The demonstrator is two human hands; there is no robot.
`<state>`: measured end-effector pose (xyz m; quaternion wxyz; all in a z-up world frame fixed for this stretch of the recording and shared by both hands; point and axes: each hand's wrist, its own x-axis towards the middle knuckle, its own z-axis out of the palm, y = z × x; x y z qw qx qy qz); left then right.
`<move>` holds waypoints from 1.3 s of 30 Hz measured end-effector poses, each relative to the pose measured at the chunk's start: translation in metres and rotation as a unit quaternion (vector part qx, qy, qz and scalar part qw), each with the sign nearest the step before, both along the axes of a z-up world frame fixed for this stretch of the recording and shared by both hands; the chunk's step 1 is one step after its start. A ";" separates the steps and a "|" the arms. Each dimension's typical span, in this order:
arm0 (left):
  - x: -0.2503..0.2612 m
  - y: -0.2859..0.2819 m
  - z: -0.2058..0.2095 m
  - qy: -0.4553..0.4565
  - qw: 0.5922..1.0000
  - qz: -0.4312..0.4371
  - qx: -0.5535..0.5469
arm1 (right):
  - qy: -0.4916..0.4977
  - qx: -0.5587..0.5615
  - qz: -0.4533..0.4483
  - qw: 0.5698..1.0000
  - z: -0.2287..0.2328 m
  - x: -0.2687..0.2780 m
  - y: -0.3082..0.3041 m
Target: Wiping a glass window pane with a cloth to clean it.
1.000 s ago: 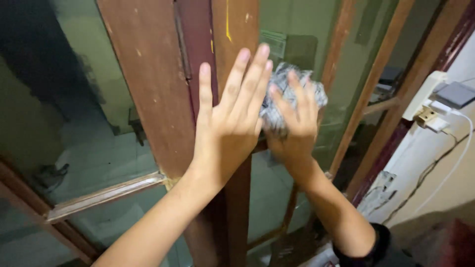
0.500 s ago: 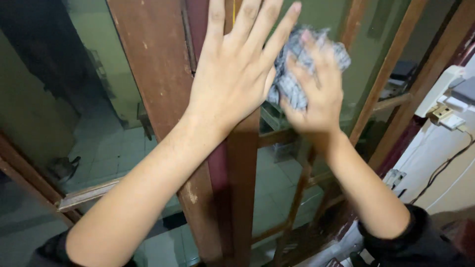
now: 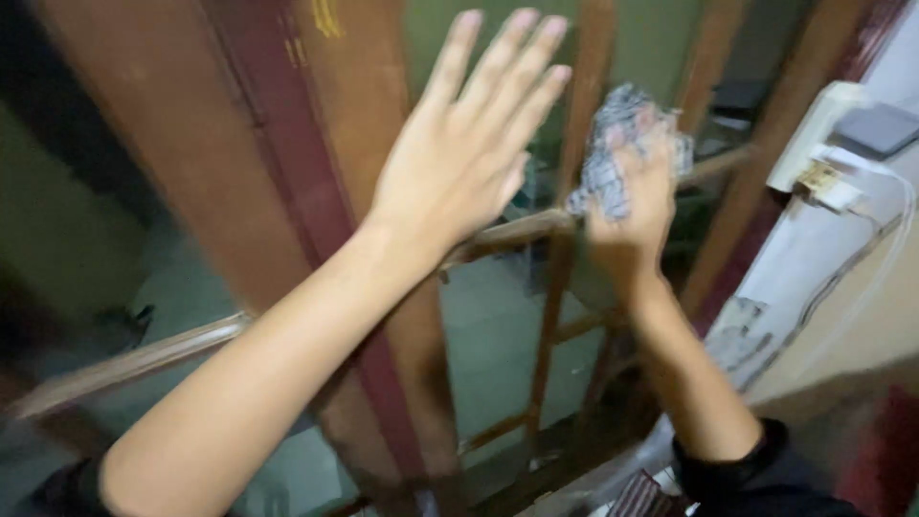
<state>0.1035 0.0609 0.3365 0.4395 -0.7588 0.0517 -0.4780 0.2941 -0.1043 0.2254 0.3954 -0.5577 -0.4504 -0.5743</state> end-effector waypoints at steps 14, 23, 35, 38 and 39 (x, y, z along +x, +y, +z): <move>0.033 -0.043 -0.073 0.109 0.990 -0.055 -0.065 | 0.143 -0.015 -0.037 0.989 -0.191 -0.019 0.000; 0.027 -0.043 -0.160 0.202 0.979 0.012 0.002 | 0.261 0.017 -0.007 0.965 -0.202 -0.037 0.002; -0.004 -0.023 -0.278 0.250 0.950 -0.100 -0.161 | 0.397 0.040 0.013 0.917 -0.327 -0.054 0.001; -0.009 -0.019 -0.302 0.299 0.929 -0.100 -0.194 | 0.489 0.101 0.044 0.865 -0.364 -0.079 0.028; -0.012 -0.018 -0.313 0.307 0.927 -0.104 -0.190 | 0.495 0.107 0.040 0.862 -0.360 -0.096 0.027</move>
